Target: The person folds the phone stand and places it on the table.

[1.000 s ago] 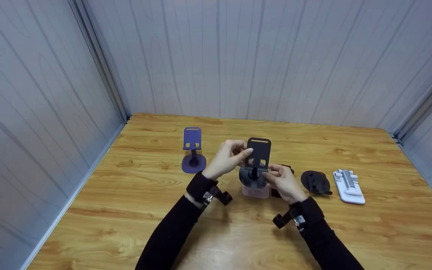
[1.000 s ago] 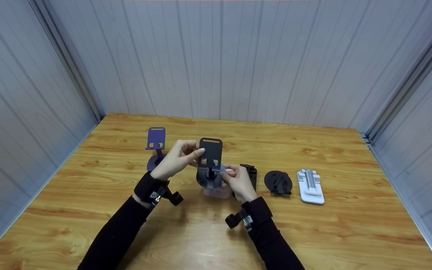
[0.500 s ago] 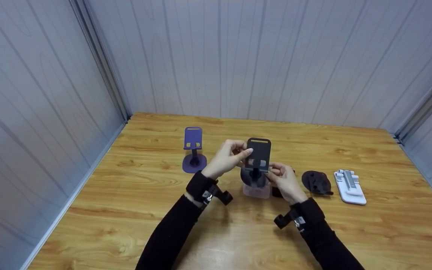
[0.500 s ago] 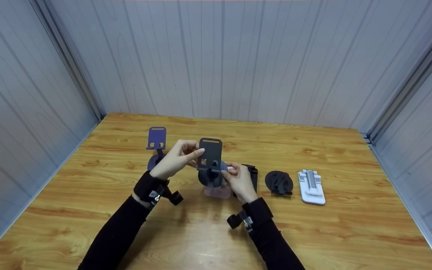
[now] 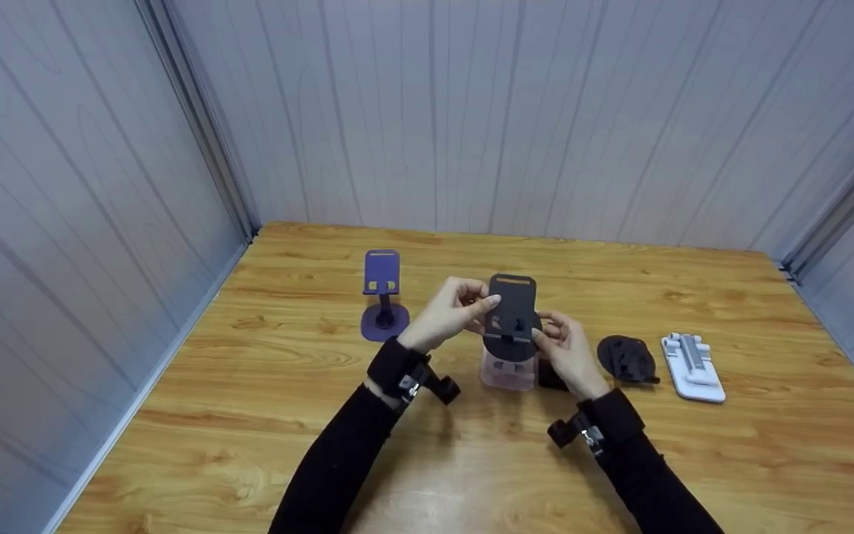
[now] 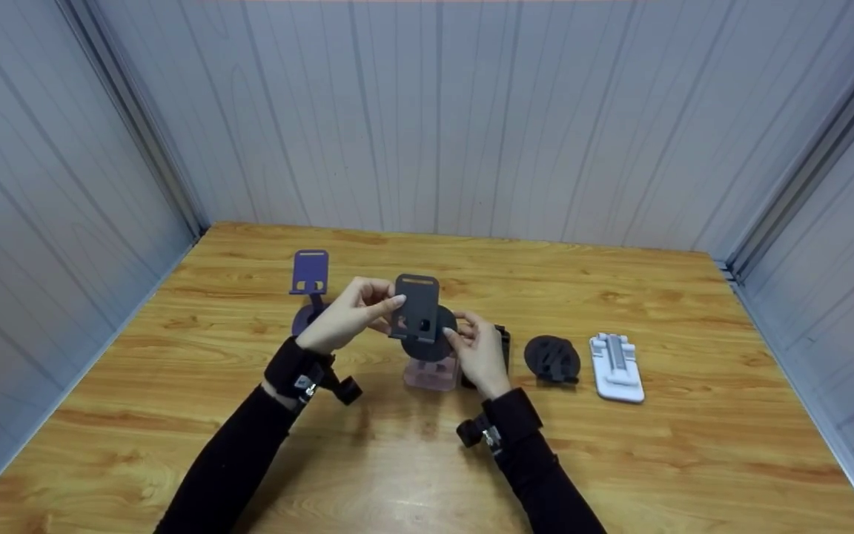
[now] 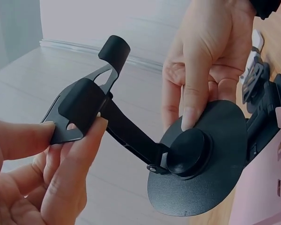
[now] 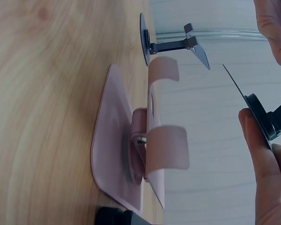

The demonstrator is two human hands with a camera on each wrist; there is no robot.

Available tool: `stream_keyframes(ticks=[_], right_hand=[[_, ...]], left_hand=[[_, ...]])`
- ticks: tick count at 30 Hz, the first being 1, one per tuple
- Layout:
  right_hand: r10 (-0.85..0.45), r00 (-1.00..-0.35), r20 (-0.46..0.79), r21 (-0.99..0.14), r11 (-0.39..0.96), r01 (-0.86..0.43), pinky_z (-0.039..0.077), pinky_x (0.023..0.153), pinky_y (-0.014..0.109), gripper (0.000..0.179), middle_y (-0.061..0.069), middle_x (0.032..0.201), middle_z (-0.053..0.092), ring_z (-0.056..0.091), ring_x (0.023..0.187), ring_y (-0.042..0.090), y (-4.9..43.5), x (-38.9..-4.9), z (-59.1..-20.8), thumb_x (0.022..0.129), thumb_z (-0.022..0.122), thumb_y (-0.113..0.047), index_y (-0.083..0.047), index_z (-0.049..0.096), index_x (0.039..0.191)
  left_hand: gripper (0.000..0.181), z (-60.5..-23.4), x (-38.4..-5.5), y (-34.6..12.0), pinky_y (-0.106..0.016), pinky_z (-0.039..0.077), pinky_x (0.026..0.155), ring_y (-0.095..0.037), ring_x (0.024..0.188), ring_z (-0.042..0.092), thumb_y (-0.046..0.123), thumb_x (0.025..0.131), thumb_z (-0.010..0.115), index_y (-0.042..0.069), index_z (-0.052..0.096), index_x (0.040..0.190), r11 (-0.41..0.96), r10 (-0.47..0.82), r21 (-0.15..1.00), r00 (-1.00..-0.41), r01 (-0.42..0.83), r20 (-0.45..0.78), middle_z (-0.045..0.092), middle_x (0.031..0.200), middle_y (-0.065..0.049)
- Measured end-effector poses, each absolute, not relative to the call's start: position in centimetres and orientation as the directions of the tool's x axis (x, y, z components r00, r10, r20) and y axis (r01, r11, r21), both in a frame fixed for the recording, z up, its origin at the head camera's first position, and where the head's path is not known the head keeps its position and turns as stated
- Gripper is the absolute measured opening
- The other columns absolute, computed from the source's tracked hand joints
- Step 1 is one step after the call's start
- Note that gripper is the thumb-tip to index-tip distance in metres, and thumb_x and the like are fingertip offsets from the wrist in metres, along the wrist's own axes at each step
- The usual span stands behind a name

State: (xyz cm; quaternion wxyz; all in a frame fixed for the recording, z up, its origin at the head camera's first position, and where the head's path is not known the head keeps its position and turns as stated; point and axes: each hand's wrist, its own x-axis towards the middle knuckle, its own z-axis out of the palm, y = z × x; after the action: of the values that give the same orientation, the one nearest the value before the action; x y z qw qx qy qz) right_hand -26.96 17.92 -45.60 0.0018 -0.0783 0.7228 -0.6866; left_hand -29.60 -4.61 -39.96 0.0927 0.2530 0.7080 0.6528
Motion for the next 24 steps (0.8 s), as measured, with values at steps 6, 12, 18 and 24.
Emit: stream_keyframes(ticks=[6, 12, 18, 24], right_hand=[[-0.084, -0.984, 0.158, -0.984, 0.064, -0.164, 0.061, 0.069, 0.021, 0.028, 0.015, 0.094, 0.076, 0.072, 0.074, 0.007, 17.9, -27.2, -45.9, 0.103, 0.052, 0.017, 0.018, 0.055, 0.131], [-0.074, -0.976, 0.204, -0.964, 0.157, -0.213, 0.061, 0.07, 0.019, 0.026, 0.029, 0.101, 0.075, 0.072, 0.073, 0.003, 18.0, -27.2, -45.7, 0.103, 0.056, 0.015, 0.019, 0.057, 0.128], [-0.078, -0.94, 0.333, -0.883, 0.325, -0.339, 0.057, 0.068, 0.017, 0.025, 0.034, 0.107, 0.074, 0.078, 0.083, 0.024, 18.6, -27.0, -45.1, 0.102, 0.062, 0.009, 0.017, 0.062, 0.127], [-0.081, -0.879, 0.47, -0.773, 0.442, -0.455, 0.058, 0.078, 0.019, 0.025, 0.033, 0.108, 0.074, 0.075, 0.099, 0.047, 18.9, -26.9, -44.9, 0.103, 0.064, 0.004, 0.016, 0.064, 0.125]], left_hand=[[0.026, -40.3, -29.9, -4.6, -0.018, 0.058, 0.055, -0.004, 0.06, 0.062, 0.001, 0.106, 0.06, 0.006, 0.066, 0.081, -0.03, 0.508, 0.988, -0.85, 0.149, 0.144, 0.065, 0.07, 0.005], [0.031, -40.8, -30.0, -4.8, -0.017, 0.056, 0.053, -0.004, 0.059, 0.059, 0.0, 0.106, 0.059, 0.011, 0.067, 0.079, -0.077, 0.529, 0.994, -0.842, 0.073, 0.103, 0.065, 0.068, 0.005], [0.035, -40.9, -30.0, -4.8, -0.017, 0.055, 0.054, -0.005, 0.059, 0.058, 0.001, 0.107, 0.057, 0.013, 0.065, 0.075, -0.086, 0.547, 0.996, -0.834, 0.034, 0.075, 0.063, 0.067, 0.005], [0.037, -40.9, -29.9, -4.8, -0.017, 0.056, 0.055, -0.004, 0.059, 0.057, 0.001, 0.108, 0.056, 0.014, 0.062, 0.073, -0.063, 0.568, 0.998, -0.822, -0.003, 0.033, 0.062, 0.067, 0.006]])
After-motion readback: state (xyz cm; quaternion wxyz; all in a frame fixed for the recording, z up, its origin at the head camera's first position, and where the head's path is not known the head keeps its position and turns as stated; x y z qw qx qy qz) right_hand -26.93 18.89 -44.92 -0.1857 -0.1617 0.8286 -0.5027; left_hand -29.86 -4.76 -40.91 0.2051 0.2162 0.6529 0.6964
